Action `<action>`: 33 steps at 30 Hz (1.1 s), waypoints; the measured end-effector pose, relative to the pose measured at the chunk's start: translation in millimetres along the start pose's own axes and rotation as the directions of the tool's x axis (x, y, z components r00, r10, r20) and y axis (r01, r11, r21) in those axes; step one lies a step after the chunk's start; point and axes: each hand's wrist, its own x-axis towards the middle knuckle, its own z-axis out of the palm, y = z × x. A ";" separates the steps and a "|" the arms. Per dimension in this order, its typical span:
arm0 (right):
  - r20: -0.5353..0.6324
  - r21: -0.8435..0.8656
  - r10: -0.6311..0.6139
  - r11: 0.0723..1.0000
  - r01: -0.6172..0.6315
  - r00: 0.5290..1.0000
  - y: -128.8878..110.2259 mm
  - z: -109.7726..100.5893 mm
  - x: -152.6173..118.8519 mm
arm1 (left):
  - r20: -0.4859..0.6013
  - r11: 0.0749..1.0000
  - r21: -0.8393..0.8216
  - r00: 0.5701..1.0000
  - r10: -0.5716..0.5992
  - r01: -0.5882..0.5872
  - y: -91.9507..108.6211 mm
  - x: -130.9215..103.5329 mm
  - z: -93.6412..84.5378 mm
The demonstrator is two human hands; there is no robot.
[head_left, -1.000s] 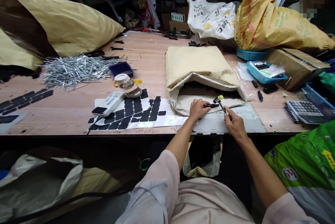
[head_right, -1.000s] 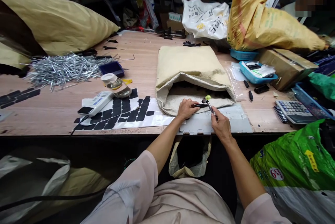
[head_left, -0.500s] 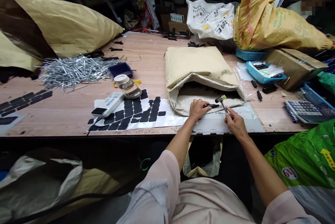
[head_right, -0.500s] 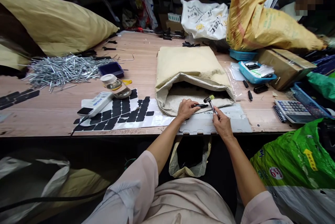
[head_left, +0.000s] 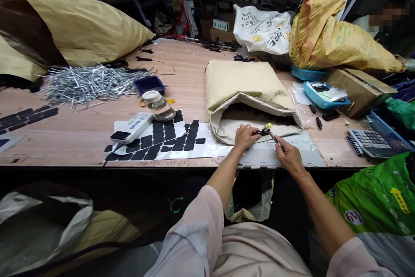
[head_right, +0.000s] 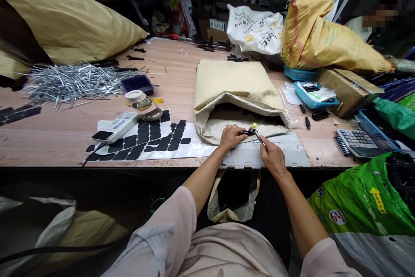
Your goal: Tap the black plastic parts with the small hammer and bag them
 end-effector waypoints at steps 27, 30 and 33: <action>0.290 0.553 0.231 0.751 -0.359 0.929 47.5 0.1 71.8 | -0.025 1.000 -0.012 1.000 0.019 -0.019 -3.9 3.3 -0.1; 0.281 0.612 0.236 0.703 -0.363 0.930 51.7 1.5 74.4 | -0.050 0.993 -0.014 0.992 0.120 -0.121 3.0 -16.2 -5.6; 0.271 0.629 0.235 0.691 -0.356 0.934 51.0 2.2 74.6 | -0.062 0.946 -0.037 0.945 0.320 -0.322 9.1 -62.9 -7.1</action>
